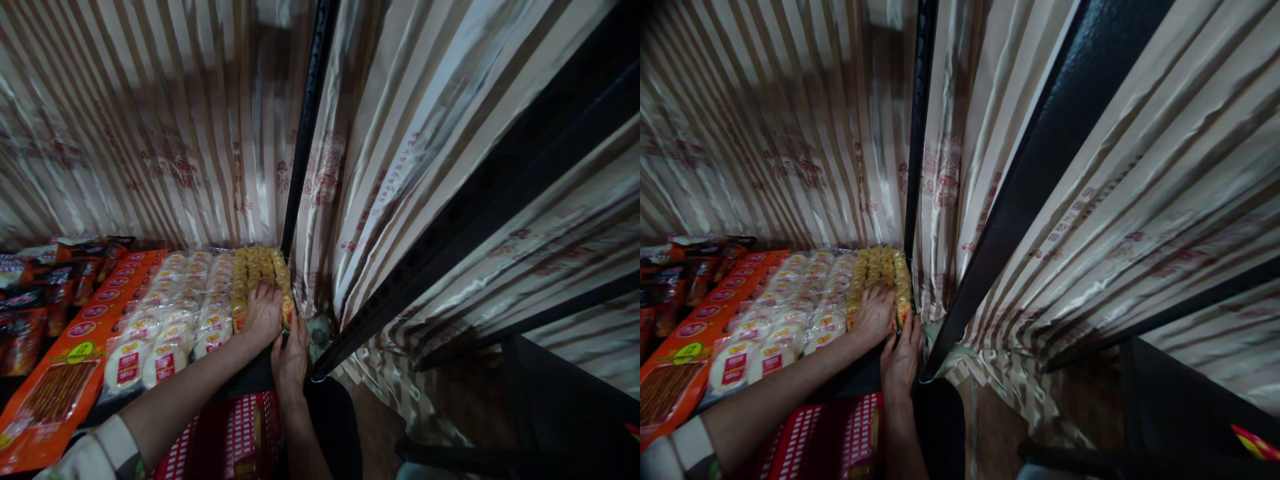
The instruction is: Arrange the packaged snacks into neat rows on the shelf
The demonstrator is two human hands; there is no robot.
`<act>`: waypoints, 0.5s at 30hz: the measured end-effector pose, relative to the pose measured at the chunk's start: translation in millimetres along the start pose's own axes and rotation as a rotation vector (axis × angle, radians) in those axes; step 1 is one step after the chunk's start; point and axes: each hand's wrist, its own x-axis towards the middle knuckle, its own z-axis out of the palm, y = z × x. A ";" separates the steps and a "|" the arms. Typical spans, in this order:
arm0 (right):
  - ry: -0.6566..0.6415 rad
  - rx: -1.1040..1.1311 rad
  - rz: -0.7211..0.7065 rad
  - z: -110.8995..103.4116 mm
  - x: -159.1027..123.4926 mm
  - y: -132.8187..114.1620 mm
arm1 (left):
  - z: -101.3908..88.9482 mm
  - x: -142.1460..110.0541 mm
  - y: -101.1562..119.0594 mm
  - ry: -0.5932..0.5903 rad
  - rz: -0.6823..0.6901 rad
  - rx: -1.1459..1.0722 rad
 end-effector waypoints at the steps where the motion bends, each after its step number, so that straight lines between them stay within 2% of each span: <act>1: 0.002 0.002 0.002 -0.2 -0.1 -0.3 | 1.2 1.4 -0.7 0.002 0.005 -0.008; 9: 0.014 -0.007 -0.012 -0.3 -0.8 -1.2 | 8.5 1.9 -6.1 0.007 0.039 -0.089; 15: 0.015 -0.014 -0.013 1.0 -0.2 0.2 | 7.2 1.9 -7.2 0.000 0.039 -0.149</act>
